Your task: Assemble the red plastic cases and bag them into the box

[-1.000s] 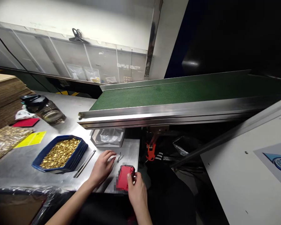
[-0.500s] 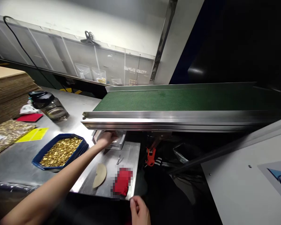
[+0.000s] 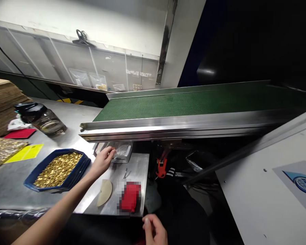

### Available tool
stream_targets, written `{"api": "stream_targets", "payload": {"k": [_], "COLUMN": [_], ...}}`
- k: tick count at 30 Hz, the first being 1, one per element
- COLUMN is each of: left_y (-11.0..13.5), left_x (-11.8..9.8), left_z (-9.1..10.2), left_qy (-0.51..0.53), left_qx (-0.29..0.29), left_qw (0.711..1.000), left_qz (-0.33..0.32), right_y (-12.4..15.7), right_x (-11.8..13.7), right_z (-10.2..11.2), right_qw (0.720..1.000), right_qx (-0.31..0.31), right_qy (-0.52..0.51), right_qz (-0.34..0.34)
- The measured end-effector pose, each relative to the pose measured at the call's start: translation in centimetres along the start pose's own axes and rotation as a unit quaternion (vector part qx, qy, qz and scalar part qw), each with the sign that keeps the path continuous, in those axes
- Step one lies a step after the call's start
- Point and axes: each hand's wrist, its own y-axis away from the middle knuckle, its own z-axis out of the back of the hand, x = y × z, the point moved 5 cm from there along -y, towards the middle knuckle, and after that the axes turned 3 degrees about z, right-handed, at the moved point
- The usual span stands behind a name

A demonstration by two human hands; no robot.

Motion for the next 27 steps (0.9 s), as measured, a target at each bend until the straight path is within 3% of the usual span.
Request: {"api": "stream_targets", "payload": {"k": [3,5,8,10,13,17,21,23,25,27], "left_y": [3.7,6.0,8.9,10.6,12.4,14.1,14.4,14.2,14.2,14.5], "left_x": [-2.6,-4.6,-7.1,-8.1,-8.9,-9.4,-9.0,-8.8,-9.2,-10.2], "left_z": [0.3,-0.4,-2.4,-4.0,-6.1,-8.1,-9.9,-11.4,-12.7,-13.5], "left_qy": [0.061,0.098,0.14,0.165,0.197,0.245,0.266,0.321,0.395,0.426], "left_qx": [-0.008,0.012,0.061,0.091,0.124,0.176,0.206,0.27,0.372,0.466], "left_qw": [0.998,0.994,0.987,0.98,0.97,0.951,0.941,0.908,0.84,0.775], "left_qz": [-0.023,-0.039,-0.055,-0.059,-0.063,-0.068,-0.034,0.006,0.026,0.019], "right_y": [-2.2,-3.6,-5.1,-5.5,-5.5,-4.9,-3.8,-2.9,-1.8,-1.1], "right_x": [6.2,9.7,12.5,12.6,11.0,7.6,5.3,5.1,5.4,5.8], "right_z": [-1.4,-2.2,-3.5,-4.0,-3.4,-1.1,2.0,2.9,3.3,3.9], "right_qw": [0.992,0.987,0.984,0.984,0.984,0.968,0.963,0.948,0.923,0.903], "right_qx": [0.078,0.087,0.113,0.135,0.118,0.085,0.095,0.167,0.248,0.287], "right_qy": [0.001,-0.009,-0.037,-0.062,-0.121,-0.234,-0.245,-0.26,-0.285,-0.311], "right_qz": [0.096,0.136,0.135,0.102,0.054,-0.02,-0.064,-0.073,-0.077,-0.075]}}
